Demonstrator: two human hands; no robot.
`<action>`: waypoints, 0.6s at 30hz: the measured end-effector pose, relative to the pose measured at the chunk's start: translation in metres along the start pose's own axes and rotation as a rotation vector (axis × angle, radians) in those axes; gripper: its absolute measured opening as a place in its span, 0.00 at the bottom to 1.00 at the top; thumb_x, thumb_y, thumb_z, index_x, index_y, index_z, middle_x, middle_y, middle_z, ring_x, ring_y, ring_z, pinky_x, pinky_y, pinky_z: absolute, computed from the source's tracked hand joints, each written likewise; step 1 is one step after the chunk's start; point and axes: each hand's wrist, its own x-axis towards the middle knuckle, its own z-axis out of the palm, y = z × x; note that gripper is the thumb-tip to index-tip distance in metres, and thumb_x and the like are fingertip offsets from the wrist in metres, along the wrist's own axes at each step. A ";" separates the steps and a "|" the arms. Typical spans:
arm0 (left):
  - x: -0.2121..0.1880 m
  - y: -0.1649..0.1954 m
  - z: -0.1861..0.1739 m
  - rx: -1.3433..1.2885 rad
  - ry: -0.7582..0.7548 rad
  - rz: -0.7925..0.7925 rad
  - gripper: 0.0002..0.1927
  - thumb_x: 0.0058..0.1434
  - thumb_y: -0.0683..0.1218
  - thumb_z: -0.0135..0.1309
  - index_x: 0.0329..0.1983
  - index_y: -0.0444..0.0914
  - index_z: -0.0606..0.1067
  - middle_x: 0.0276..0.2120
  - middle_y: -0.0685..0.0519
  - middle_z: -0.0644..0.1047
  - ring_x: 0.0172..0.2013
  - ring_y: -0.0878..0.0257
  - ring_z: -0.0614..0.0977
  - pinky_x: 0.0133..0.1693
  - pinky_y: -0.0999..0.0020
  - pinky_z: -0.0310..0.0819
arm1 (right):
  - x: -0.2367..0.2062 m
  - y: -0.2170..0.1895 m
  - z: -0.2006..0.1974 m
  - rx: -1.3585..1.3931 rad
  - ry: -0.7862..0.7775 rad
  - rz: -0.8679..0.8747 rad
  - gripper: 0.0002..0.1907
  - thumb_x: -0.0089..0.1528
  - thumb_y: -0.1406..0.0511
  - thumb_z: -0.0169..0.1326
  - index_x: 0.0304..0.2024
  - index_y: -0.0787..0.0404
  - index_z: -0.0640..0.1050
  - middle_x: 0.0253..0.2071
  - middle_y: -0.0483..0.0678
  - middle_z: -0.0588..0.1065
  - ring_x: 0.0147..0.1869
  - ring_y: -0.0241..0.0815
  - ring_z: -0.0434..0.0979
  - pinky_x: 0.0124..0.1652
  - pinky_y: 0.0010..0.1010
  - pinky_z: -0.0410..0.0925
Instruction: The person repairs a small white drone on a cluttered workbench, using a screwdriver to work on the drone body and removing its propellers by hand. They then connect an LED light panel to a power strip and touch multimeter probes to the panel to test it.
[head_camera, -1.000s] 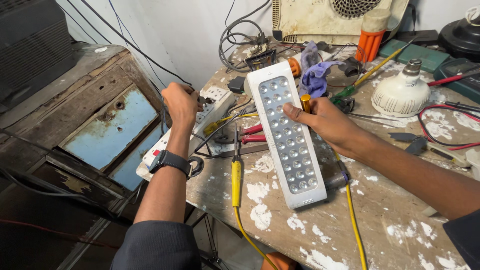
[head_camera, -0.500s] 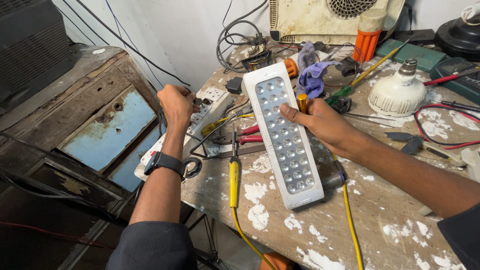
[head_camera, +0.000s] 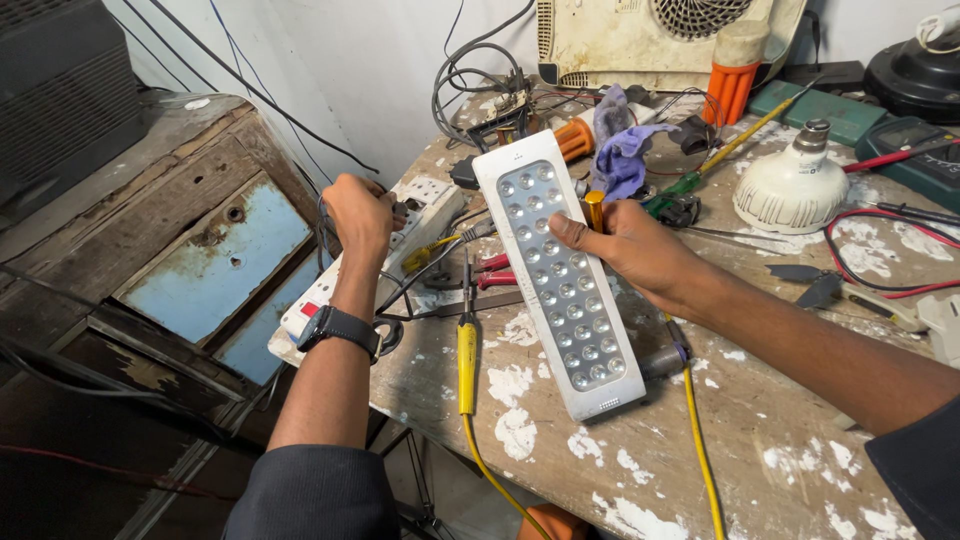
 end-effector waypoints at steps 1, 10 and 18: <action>0.000 0.000 0.000 -0.005 0.003 0.001 0.06 0.59 0.34 0.60 0.31 0.22 0.79 0.21 0.41 0.81 0.21 0.55 0.86 0.21 0.66 0.80 | 0.000 0.001 0.000 0.003 0.000 -0.009 0.21 0.64 0.55 0.57 0.48 0.67 0.78 0.41 0.49 0.80 0.45 0.35 0.78 0.46 0.30 0.72; 0.001 0.000 0.002 0.029 -0.001 -0.016 0.06 0.60 0.35 0.60 0.33 0.24 0.80 0.21 0.41 0.81 0.20 0.54 0.86 0.21 0.66 0.81 | -0.001 0.001 0.000 0.003 0.002 -0.028 0.20 0.64 0.56 0.57 0.48 0.67 0.78 0.41 0.47 0.80 0.45 0.33 0.78 0.46 0.30 0.72; 0.002 -0.001 0.004 0.040 -0.018 -0.001 0.05 0.59 0.34 0.59 0.34 0.23 0.80 0.22 0.41 0.81 0.21 0.54 0.86 0.22 0.66 0.81 | -0.003 0.000 0.000 0.006 0.016 -0.012 0.21 0.65 0.56 0.57 0.49 0.67 0.78 0.42 0.47 0.80 0.46 0.34 0.77 0.47 0.30 0.71</action>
